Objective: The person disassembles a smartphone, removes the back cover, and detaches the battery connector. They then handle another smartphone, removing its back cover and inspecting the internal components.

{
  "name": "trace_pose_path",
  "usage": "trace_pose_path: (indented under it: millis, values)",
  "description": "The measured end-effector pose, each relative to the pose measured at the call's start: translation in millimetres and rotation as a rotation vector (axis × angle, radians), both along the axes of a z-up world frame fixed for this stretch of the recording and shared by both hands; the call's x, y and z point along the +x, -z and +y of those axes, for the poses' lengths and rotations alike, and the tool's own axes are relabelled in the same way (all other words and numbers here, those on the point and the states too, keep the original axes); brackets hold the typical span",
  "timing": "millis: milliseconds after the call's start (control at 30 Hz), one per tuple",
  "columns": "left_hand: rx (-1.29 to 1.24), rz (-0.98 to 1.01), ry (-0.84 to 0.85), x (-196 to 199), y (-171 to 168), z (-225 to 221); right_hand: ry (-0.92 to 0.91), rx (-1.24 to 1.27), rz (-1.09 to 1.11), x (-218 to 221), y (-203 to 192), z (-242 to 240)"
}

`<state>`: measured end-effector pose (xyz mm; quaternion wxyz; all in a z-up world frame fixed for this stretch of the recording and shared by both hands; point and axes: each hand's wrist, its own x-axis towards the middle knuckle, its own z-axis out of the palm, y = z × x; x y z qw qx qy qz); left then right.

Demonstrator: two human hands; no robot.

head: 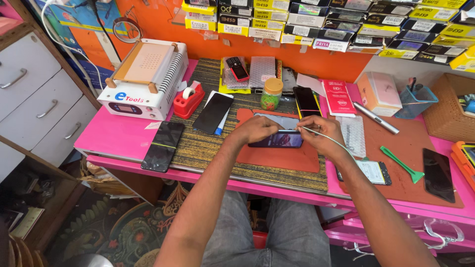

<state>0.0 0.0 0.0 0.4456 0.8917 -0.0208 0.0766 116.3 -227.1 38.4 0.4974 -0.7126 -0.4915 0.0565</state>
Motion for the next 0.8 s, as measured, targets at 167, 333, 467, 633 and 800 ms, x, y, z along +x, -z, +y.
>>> trace_pose_path:
  millis: [167, 333, 467, 633, 800]
  values:
    - [-0.031, 0.071, -0.030, -1, -5, -2, -0.060, 0.012, -0.068, -4, -7, 0]
    - [0.004, 0.034, -0.011, 0, -3, 0, -0.105, -0.029, -0.059, -2, -14, -3]
    - [0.016, 0.029, -0.011, 1, -2, 0, -0.129, -0.070, -0.002, 4, -17, -3]
    - [0.025, 0.017, 0.004, 2, -1, 1, -0.119, -0.142, 0.026, 5, -23, -2]
    - [0.050, 0.023, -0.008, 0, -1, -1, -0.135, -0.214, 0.022, 0, -36, -3]
